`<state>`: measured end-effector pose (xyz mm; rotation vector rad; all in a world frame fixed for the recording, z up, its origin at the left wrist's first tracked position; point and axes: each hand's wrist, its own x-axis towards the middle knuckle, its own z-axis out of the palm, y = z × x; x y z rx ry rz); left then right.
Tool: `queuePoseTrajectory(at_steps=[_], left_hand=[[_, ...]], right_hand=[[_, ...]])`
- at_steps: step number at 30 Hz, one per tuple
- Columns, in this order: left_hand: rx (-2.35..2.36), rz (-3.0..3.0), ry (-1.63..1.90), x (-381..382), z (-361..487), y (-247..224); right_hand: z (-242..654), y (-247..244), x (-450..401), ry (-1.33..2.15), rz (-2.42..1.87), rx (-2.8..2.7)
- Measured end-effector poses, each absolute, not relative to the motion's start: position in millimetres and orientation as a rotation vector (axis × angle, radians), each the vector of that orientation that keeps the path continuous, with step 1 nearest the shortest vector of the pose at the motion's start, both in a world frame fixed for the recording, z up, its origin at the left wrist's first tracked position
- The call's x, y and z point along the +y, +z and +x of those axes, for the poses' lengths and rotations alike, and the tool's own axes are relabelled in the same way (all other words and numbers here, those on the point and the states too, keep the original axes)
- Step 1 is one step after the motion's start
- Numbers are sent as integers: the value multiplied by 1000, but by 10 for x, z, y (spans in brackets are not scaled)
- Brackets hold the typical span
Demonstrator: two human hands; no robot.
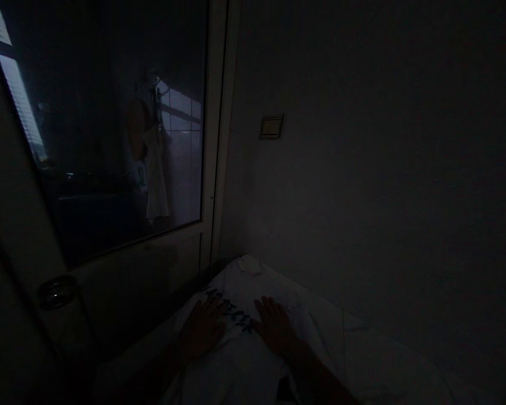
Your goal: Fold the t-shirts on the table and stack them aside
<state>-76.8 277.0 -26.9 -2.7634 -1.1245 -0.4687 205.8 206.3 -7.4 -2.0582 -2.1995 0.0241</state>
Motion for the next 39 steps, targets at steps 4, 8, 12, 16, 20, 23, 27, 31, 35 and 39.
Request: queuePoseTrajectory(at_steps=[4, 8, 12, 16, 20, 23, 27, 31, 35, 39], left_hand=[[-1003, -2580, -612, 2477, -968, -497], [-996, -2594, -564, 2365, -1004, -620], [-1114, -2676, -456, 2564, -787, -536], [-1111, -2706, -479, 2808, -606, -518], [-1218, -2795, -395, 2870, -461, -337], [-1345, -2860, -256, 2815, -341, -73], [-1387, -2887, -210, 2476, -459, 63], [-1133, -2857, -342, 1669, -984, -362], [-984, -2677, -496, 971, -1432, -996], [-1031, -2595, -574, 862, -1553, -1159]], right_hand=[[2048, -167, 1844, -32, -2090, -2071], [2139, -229, 1744, 63, -2063, -2123], [2294, -119, 1972, 91, -2072, -2138], [2450, -115, 2267, 86, -2069, -2111], [2539, -140, 2402, 54, -2091, -2085], [2524, -65, 2401, 56, -2138, -2111], [2454, 36, 2238, 42, -2212, -2144], [2514, -22, 1848, 4, -2234, -2118], [2662, -128, 1457, -112, -2379, -1935], [2662, -127, 1323, -94, -2494, -1795]])
